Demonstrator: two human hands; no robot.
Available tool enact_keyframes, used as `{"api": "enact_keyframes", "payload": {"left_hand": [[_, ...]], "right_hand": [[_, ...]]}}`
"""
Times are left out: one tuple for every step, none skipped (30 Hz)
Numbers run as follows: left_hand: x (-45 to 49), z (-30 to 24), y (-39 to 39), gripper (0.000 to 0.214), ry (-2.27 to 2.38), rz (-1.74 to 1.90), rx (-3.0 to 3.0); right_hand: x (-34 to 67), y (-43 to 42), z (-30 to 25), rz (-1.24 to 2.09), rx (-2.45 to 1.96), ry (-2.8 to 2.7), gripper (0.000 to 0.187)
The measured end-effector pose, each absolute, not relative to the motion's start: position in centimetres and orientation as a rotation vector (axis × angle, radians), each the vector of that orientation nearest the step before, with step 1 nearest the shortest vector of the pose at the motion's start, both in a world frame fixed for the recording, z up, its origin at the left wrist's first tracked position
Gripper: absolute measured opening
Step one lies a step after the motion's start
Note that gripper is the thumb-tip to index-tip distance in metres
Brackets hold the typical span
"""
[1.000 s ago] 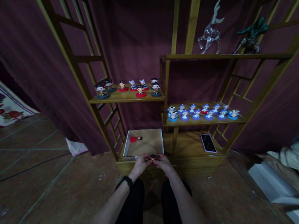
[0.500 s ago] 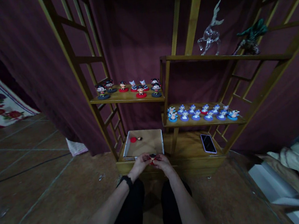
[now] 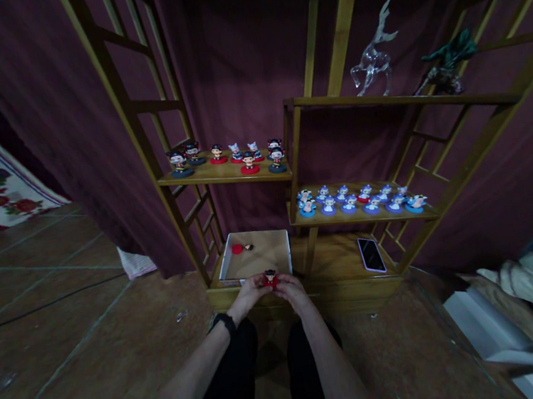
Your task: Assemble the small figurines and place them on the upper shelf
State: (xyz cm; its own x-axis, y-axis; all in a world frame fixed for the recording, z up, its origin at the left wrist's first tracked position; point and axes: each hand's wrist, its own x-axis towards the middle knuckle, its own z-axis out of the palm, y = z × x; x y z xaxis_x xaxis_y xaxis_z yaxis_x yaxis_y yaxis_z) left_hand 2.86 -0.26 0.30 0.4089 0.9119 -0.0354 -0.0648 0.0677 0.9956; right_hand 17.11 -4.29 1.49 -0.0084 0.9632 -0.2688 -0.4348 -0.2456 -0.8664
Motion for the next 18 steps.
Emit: {"api": "enact_keyframes", "payload": {"left_hand": [[2.9, 0.2, -0.2, 0.034, 0.877, 0.900, 1.284], [3.0, 0.1, -0.2, 0.035, 0.885, 0.902, 1.283], [3.0, 0.0, -0.2, 0.035, 0.891, 0.906, 1.279], [3.1, 0.0, -0.2, 0.035, 0.895, 0.910, 1.276], [3.1, 0.0, -0.2, 0.035, 0.899, 0.915, 1.275], [3.1, 0.0, -0.2, 0.034, 0.903, 0.917, 1.279], [3.1, 0.0, -0.3, 0.033, 0.908, 0.916, 1.289], [3.0, 0.0, -0.3, 0.031, 0.915, 0.911, 1.303], [2.9, 0.1, -0.3, 0.029, 0.925, 0.903, 1.321], [2.8, 0.1, -0.4, 0.027, 0.939, 0.894, 1.341], [2.8, 0.2, -0.4, 0.025, 0.953, 0.887, 1.359], [2.7, 0.3, -0.4, 0.025, 0.965, 0.883, 1.375], [2.6, 0.4, -0.5, 0.025, 0.973, 0.884, 1.386], [2.6, 0.5, -0.5, 0.025, 0.976, 0.890, 1.391], [2.6, 0.7, -0.6, 0.025, 0.978, 0.900, 1.393], [2.6, 0.8, -0.6, 0.026, 0.982, 0.913, 1.392], [2.6, 1.0, -0.7, 0.026, 0.991, 0.927, 1.392], [2.6, 1.2, -0.9, 0.026, 1.013, 0.944, 1.394]], "right_hand": [[17.1, -4.3, 1.5, 1.540, -1.081, -0.700, 0.028], [17.1, -4.2, 1.5, 1.542, -1.093, -0.703, 0.028], [17.1, -4.2, 1.5, 1.544, -1.103, -0.707, 0.027], [17.1, -4.2, 1.6, 1.546, -1.109, -0.711, 0.027], [17.1, -4.2, 1.6, 1.548, -1.111, -0.716, 0.027], [17.1, -4.2, 1.6, 1.550, -1.113, -0.723, 0.028], [17.1, -4.3, 1.7, 1.552, -1.114, -0.733, 0.028], [17.2, -4.3, 1.8, 1.558, -1.115, -0.746, 0.028], [17.2, -4.4, 1.8, 1.565, -1.118, -0.759, 0.029], [17.2, -4.4, 1.8, 1.572, -1.121, -0.770, 0.029], [17.2, -4.4, 1.8, 1.581, -1.120, -0.782, 0.030], [17.2, -4.4, 1.8, 1.586, -1.120, -0.787, 0.030], [17.2, -4.4, 1.7, 1.593, -1.125, -0.787, 0.030], [17.2, -4.4, 1.6, 1.600, -1.130, -0.781, 0.030], [17.2, -4.3, 1.4, 1.603, -1.132, -0.771, 0.030], [17.2, -4.2, 1.2, 1.602, -1.126, -0.760, 0.030], [17.1, -4.1, 1.1, 1.593, -1.121, -0.744, 0.031], [17.1, -4.1, 0.9, 1.582, -1.123, -0.728, 0.032]]}}
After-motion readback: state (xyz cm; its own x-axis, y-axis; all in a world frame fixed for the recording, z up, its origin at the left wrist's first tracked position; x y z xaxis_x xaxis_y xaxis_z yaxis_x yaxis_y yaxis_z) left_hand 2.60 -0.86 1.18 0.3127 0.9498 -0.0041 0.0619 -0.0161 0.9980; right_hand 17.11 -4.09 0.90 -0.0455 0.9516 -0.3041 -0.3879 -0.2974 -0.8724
